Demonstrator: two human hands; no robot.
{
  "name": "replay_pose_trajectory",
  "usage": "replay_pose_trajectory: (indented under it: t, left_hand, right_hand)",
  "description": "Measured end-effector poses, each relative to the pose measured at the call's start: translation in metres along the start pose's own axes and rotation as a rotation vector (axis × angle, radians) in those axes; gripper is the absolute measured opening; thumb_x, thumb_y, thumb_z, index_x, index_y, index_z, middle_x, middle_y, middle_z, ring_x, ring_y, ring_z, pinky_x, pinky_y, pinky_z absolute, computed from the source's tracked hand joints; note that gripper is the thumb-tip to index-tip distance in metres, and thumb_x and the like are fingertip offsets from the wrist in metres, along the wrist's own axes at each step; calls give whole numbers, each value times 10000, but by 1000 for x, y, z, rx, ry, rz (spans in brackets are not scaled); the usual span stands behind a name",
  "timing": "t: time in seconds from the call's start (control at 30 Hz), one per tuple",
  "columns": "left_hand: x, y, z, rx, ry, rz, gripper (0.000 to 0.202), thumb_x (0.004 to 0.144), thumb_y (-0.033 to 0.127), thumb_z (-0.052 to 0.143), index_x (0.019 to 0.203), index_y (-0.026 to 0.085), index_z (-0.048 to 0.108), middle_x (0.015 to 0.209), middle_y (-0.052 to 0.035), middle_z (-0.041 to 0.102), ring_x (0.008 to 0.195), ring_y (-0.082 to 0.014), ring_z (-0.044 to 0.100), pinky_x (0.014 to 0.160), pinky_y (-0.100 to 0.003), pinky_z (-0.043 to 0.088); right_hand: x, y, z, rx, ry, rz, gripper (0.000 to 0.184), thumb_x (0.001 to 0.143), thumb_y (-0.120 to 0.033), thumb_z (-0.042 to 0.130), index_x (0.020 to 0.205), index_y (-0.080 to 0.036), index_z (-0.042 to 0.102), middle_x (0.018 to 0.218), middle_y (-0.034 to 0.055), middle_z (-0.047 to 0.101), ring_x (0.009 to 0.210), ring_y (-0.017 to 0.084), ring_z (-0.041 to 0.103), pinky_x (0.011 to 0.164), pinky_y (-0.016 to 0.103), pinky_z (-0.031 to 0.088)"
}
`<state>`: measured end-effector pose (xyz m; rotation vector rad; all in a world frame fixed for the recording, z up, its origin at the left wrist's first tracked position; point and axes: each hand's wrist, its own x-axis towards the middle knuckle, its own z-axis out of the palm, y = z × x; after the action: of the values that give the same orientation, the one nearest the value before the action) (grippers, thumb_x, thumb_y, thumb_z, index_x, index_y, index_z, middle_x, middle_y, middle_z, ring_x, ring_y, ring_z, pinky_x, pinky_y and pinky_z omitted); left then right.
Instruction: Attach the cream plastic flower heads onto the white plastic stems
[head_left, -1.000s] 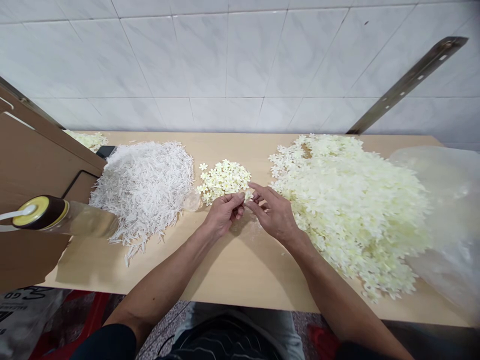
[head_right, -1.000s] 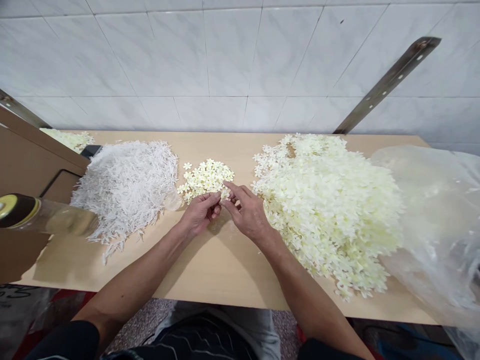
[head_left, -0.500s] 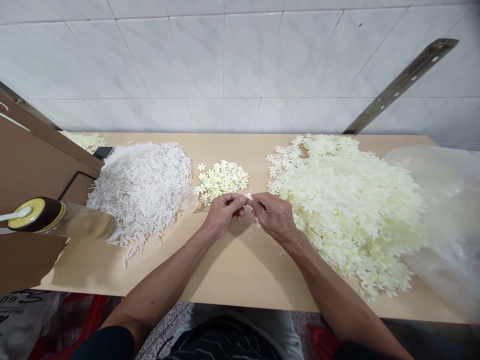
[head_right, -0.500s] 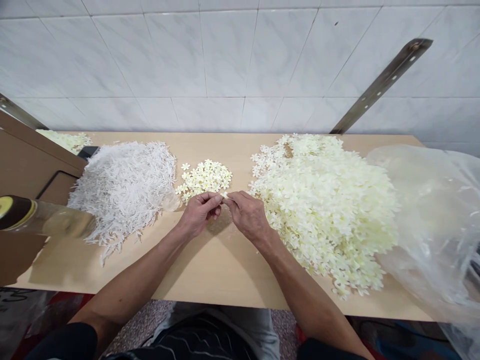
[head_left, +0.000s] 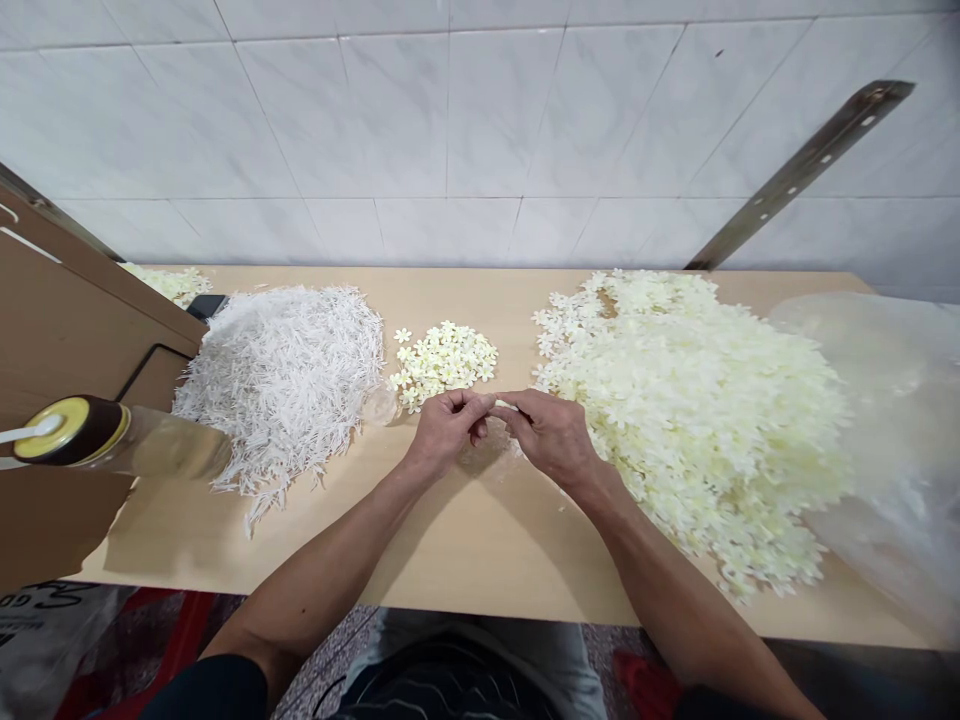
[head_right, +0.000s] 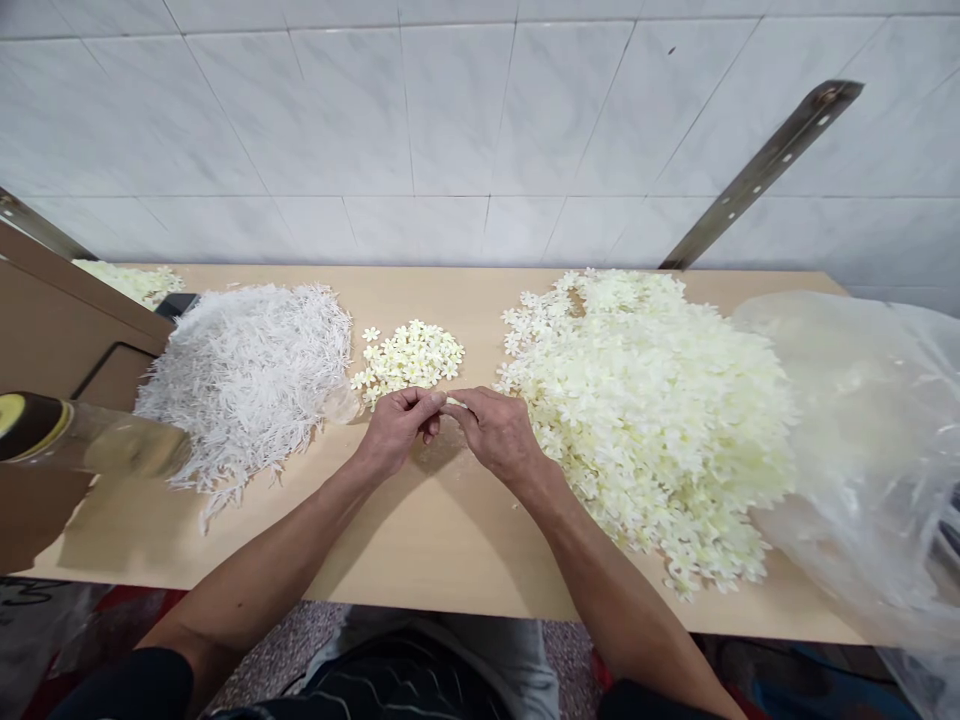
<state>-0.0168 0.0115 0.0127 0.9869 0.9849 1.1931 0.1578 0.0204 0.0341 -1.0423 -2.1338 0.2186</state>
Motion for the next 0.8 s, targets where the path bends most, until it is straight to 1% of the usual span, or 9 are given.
replay_pose_trajectory:
  t: [0.1,0.17,0.23,0.3,0.37,0.43,0.57,0.73,0.8]
  left_hand:
    - [0,-1,0,60,35,23,401,821,536,738,739,149,682,573,-21,615,483,-103,520,501,-245,425]
    - [0,-1,0,56,35,15,403,824,543,733,757,148,687,584,-25,624,494,-109,535,509,-247,433]
    - [0,-1,0,5,23,-28,405,808,543,748,754,147,687,590,-23,621,501,-107,535,505,-240,422]
    - [0,0,1,-60,16,-90,411,787,540,767,717,147,673,584,-18,605,505,-101,524,496,-231,399]
    - [0,-1,2,-130,14,-129,407,787,521,770,676,150,644,570,-11,584,508,-96,508,494,-227,382]
    - [-1,-1,3,-193,-2,-138,387,798,481,765,651,154,618,561,-6,569,507,-94,494,499,-229,377]
    - [-1,-2,4,-271,-85,-159,349,803,438,755,657,146,633,582,-24,587,506,-103,504,502,-243,383]
    - [-1,2,1,-356,-233,-227,315,818,434,736,746,133,672,598,-50,623,502,-122,544,509,-251,405]
    - [0,4,0,-372,-258,-243,311,841,436,713,790,132,680,613,-54,632,500,-125,548,496,-250,399]
  right_hand:
    - [-2,-1,2,-31,-71,60,252,1032,-325,532,900,-208,713,707,11,722,640,148,676,635,266,472]
    - [-4,0,5,-13,-132,97,265,1050,-329,481,952,-200,692,711,16,713,641,150,672,639,264,473]
    - [-5,0,9,10,-181,111,276,1068,-322,420,1073,-195,665,807,42,733,719,170,693,691,278,502]
    - [-5,0,13,7,-201,111,312,1076,-319,372,1229,-189,611,994,95,744,875,211,710,783,326,534]
    - [-5,-2,17,-8,-214,115,373,1071,-349,374,1369,-180,523,1174,148,703,1006,258,696,854,393,548]
    - [-6,-5,20,-10,-218,130,443,1060,-392,403,1440,-168,453,1245,175,666,1047,284,684,875,434,555]
    - [-6,-5,23,7,-162,141,433,1048,-425,436,1410,-192,484,1187,157,678,986,274,697,839,422,572]
    - [-3,-3,15,97,-68,94,310,1058,-363,435,1296,-226,578,1159,115,702,1007,229,701,890,370,560]
    - [-2,-3,11,116,-44,91,273,1055,-342,446,1246,-230,605,1154,104,712,1014,219,699,894,352,553]
